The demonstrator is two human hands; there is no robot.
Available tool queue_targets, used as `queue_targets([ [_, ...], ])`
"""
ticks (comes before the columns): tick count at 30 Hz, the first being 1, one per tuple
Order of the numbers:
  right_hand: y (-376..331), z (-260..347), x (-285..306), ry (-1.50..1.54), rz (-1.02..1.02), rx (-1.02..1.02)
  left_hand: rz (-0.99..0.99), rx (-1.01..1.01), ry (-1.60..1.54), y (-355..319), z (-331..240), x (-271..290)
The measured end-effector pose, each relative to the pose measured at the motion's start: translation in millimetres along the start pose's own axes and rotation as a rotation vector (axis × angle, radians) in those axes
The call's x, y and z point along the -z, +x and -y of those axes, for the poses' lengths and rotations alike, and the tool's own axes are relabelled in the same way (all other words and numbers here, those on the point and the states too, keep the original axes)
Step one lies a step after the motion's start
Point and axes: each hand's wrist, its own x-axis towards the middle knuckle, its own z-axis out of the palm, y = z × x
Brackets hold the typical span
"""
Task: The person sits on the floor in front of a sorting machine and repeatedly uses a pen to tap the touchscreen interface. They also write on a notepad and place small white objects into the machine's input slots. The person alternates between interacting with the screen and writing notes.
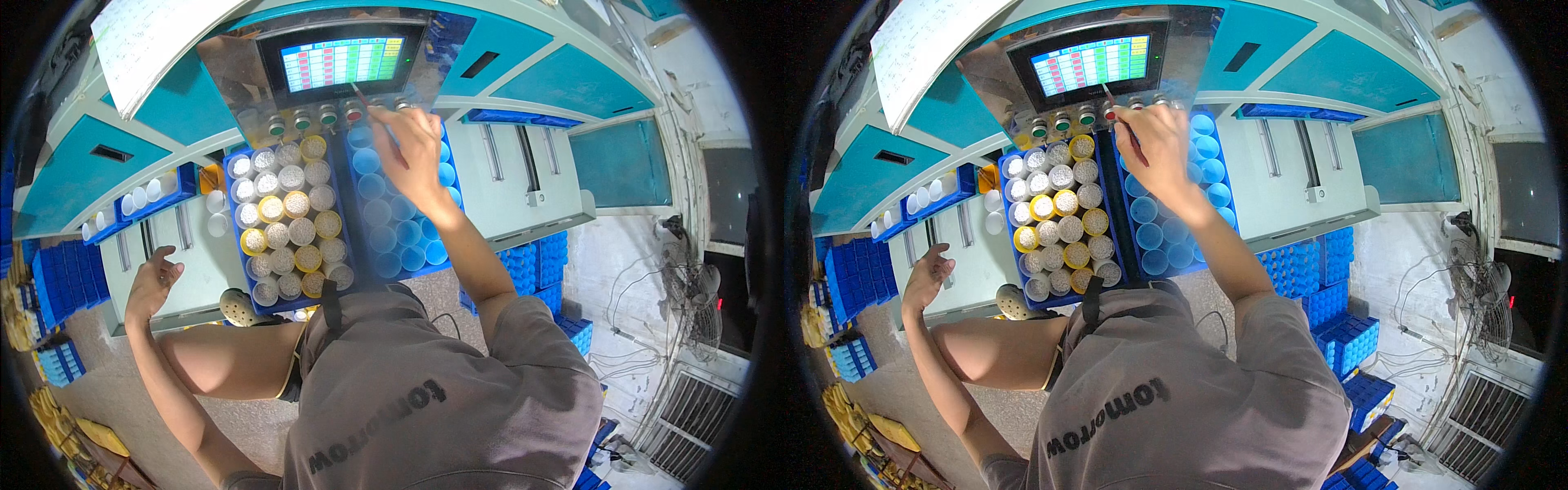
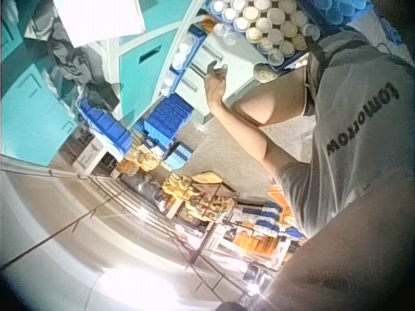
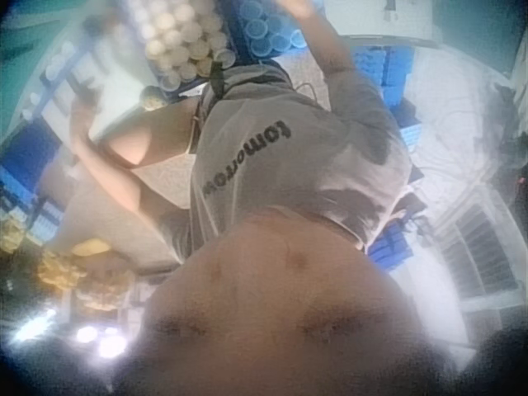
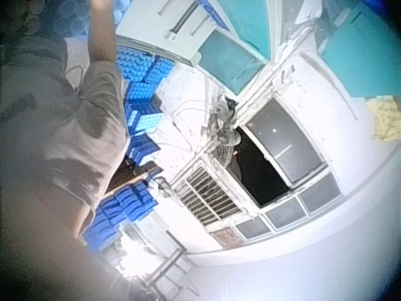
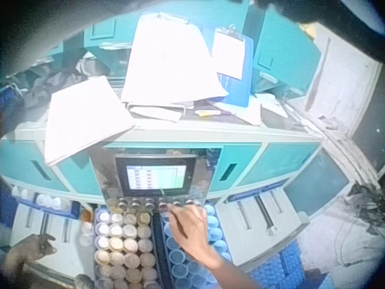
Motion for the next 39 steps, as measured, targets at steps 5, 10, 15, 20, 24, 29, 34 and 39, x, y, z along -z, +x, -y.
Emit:
queue_targets([
  [5,3,3,-4,0.063,0.073,0.009,0.005,-0.005,-0.006,0,1,1],
  [10,6,6,-11,0.047,0.085,0.015,0.007,-0.003,-0.005,0,1,1],
  [15,10,7,-13,0.047,0.064,0.022,0.004,-0.005,0.01,-3,-1,2],
  [20,14,8,-12,0.03,0.038,0.047,0.001,0.005,0.012,-3,-1,2],
  [24,18,9,-13,0.052,-0.021,0.07,0.001,-0.003,0.004,-2,1,1],
  [29,24,10,-12,0.022,-0.028,0.077,0.005,0.024,0.006,-1,1,1],
  [34,29,13,-11,0.034,-0.045,0.085,0.008,0.022,0.009,-2,-2,3],
  [39,34,13,-12,0.033,-0.065,0.09,0.014,0.018,0.02,-2,-3,4],
])
